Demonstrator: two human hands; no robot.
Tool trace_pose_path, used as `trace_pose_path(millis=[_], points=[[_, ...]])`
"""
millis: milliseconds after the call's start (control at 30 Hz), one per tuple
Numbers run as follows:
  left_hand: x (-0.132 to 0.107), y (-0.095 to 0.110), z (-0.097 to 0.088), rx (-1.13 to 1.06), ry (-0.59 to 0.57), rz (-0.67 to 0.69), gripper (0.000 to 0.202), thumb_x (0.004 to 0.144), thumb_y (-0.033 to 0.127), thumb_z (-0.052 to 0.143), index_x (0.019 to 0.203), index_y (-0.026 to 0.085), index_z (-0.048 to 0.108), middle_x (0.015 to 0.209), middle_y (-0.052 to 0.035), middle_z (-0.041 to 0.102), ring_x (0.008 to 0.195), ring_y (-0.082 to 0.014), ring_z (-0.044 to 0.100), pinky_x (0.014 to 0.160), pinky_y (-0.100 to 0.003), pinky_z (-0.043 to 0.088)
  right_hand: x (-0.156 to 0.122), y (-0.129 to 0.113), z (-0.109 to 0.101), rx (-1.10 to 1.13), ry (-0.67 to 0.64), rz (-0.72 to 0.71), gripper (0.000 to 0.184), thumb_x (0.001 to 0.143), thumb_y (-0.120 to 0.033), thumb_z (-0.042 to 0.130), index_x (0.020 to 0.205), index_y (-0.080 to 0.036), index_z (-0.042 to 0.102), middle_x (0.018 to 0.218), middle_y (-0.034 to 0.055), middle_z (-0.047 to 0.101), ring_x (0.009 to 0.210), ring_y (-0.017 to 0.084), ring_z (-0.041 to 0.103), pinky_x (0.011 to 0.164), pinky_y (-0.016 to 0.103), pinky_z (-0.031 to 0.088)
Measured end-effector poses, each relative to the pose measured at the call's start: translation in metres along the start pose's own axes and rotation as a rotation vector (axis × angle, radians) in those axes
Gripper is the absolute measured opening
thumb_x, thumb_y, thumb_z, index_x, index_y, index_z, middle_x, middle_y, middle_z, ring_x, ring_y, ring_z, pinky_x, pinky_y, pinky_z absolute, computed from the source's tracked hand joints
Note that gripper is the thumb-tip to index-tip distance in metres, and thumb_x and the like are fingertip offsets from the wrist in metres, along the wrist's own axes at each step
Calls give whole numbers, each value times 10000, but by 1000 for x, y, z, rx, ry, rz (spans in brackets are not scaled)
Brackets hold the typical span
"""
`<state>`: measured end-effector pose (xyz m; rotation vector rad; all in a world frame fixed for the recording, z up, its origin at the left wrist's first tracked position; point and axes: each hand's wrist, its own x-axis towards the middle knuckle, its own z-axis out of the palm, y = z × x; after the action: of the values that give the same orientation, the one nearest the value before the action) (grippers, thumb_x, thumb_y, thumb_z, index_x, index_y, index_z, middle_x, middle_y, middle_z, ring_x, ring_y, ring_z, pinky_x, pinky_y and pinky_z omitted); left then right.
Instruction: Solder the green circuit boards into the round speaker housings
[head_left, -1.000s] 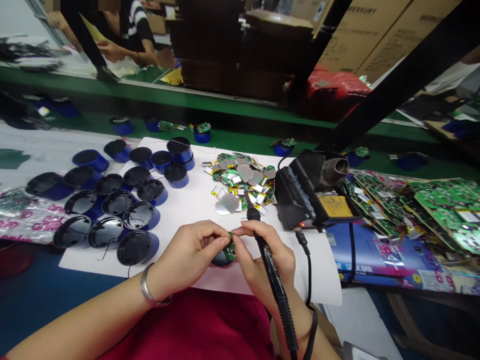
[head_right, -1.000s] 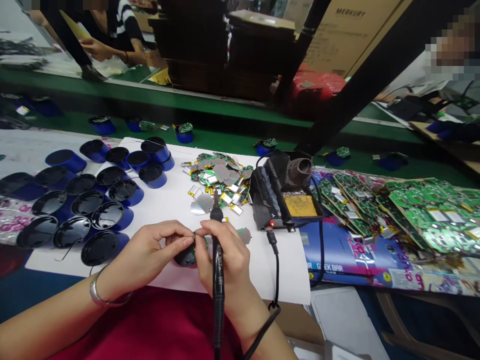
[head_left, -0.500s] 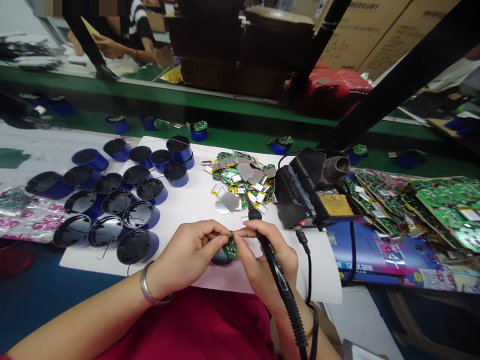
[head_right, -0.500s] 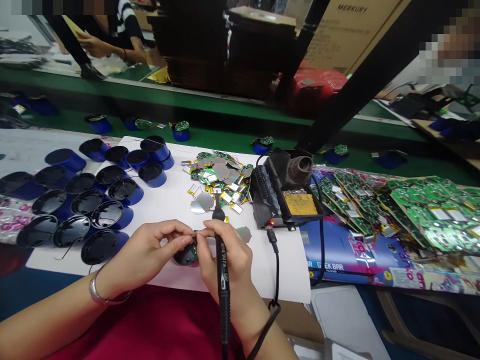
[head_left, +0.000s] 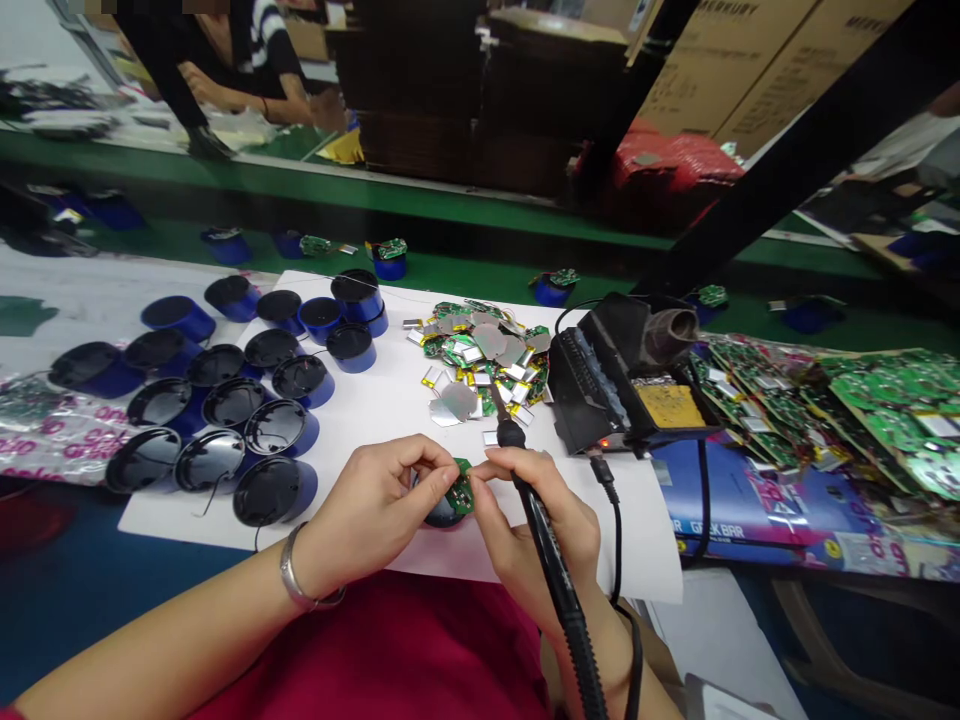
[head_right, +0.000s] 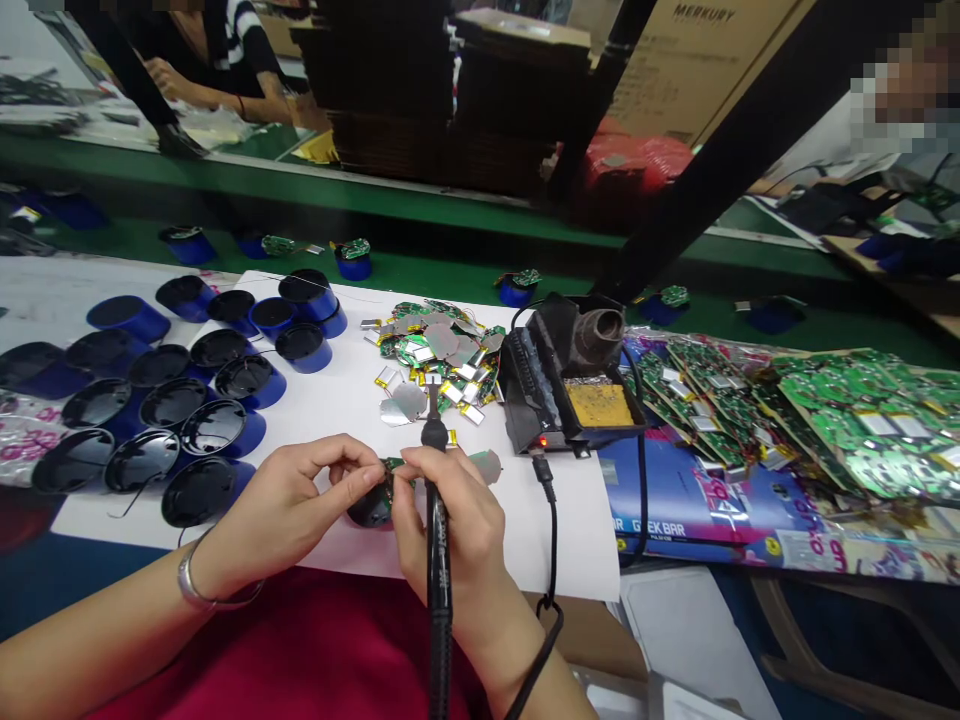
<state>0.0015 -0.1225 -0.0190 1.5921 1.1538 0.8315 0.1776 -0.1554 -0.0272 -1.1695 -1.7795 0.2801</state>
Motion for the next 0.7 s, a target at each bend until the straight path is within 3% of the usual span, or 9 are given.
trace_pose_path(millis=[133, 300, 533, 700], points=[[-4, -3, -5, 62, 36, 163, 135, 898, 193, 613, 804, 178, 708, 859, -26, 688, 806, -128, 629, 756, -231, 490, -7, 3, -6, -76, -64, -98, 428, 822, -38, 639, 1211, -199, 559, 1023, 69, 718, 898, 199, 664, 820, 388, 566], [-10, -8, -5, 159, 23, 366, 84, 875, 148, 659, 833, 198, 713, 885, -21, 719, 891, -154, 631, 872, -296, 466, -17, 7, -1, -62, -120, -139, 458, 828, 11, 600, 1238, -187, 552, 1042, 69, 727, 861, 183, 659, 803, 367, 572], [-12, -19, 2, 250, 21, 399, 110, 839, 120, 687, 784, 215, 697, 887, 12, 756, 977, -188, 647, 972, -373, 416, -19, 8, 9, -48, -91, -154, 463, 828, 14, 603, 1248, -174, 551, 1009, 80, 720, 851, 183, 645, 761, 349, 578], [-13, -20, 3, 295, 39, 430, 103, 843, 145, 689, 793, 234, 702, 890, 24, 756, 991, -198, 651, 963, -395, 393, -20, 4, 0, -68, 9, -79, 448, 862, -34, 608, 1280, -190, 562, 1003, 53, 747, 882, 173, 702, 785, 311, 590]])
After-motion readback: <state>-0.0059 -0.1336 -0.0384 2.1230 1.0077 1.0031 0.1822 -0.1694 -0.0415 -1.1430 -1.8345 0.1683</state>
